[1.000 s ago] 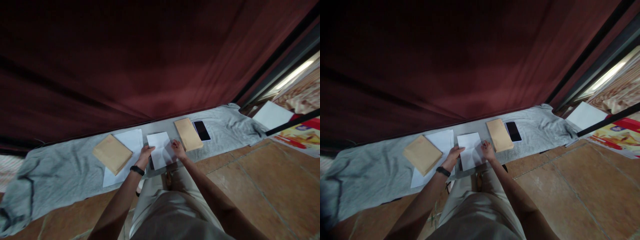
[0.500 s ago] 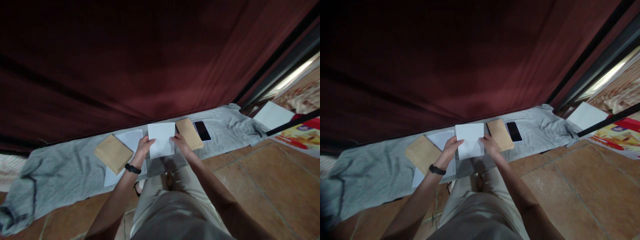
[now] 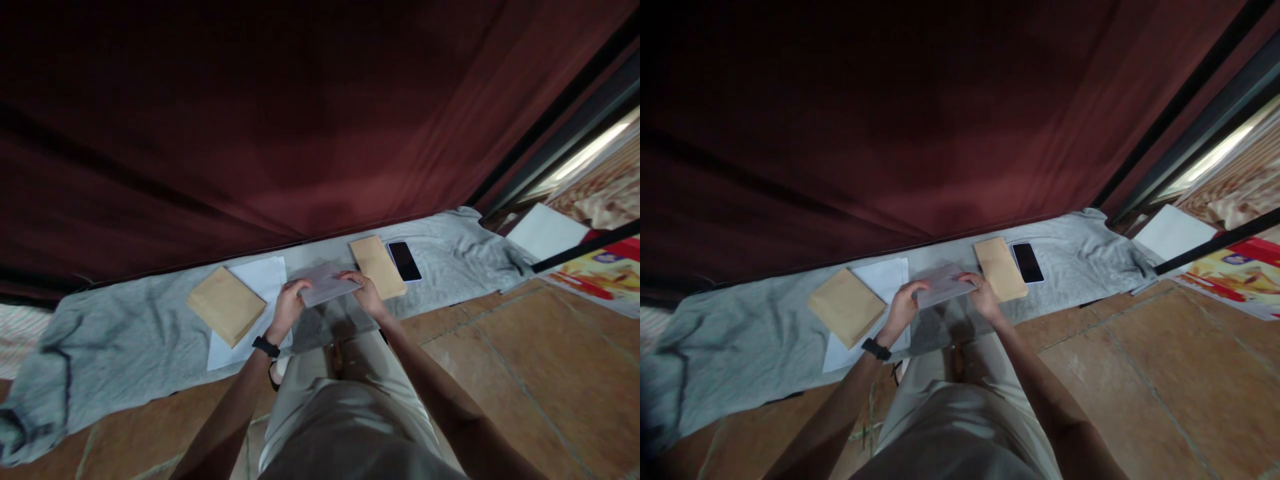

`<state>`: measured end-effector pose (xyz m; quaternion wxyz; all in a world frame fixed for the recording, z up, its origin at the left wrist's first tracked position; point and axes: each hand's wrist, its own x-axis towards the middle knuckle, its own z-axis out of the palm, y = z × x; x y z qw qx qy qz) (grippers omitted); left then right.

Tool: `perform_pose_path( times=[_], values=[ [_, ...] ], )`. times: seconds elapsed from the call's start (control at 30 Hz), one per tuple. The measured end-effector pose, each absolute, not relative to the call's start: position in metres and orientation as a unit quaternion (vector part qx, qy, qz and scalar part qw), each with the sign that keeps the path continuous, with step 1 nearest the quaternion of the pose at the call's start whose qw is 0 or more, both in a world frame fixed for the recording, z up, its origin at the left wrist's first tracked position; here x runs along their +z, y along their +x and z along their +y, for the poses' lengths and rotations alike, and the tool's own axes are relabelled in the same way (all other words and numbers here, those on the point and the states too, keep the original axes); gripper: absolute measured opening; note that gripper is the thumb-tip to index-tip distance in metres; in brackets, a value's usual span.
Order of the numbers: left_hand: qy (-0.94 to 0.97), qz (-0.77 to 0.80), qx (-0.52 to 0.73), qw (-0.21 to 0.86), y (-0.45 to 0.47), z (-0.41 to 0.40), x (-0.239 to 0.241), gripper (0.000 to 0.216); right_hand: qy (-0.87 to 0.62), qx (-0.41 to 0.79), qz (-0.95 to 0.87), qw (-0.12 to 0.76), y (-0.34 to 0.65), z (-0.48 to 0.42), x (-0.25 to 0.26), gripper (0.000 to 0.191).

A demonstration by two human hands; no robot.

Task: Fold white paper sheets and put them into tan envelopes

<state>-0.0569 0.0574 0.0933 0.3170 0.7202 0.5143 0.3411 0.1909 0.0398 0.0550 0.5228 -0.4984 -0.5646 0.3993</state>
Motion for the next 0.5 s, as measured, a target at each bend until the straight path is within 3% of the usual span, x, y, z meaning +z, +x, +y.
perform_pose_path(
  times=[0.13, 0.27, 0.5],
  values=[
    [0.794, 0.469, 0.259, 0.287, -0.062, 0.028, 0.059, 0.055, -0.527, 0.359, -0.629, 0.445, 0.192, 0.011, 0.017, 0.039],
    [0.831, 0.447, 0.196, 0.267, -0.066, 0.005, 0.036, 0.064, -0.498, 0.321, -0.686, 0.423, 0.198, -0.011, -0.002, 0.038],
    [0.815, 0.451, 0.222, 0.287, -0.071, -0.011, 0.027, 0.034, -0.494, 0.288, -0.714, 0.405, 0.203, -0.031, 0.001, 0.029]
  ],
)
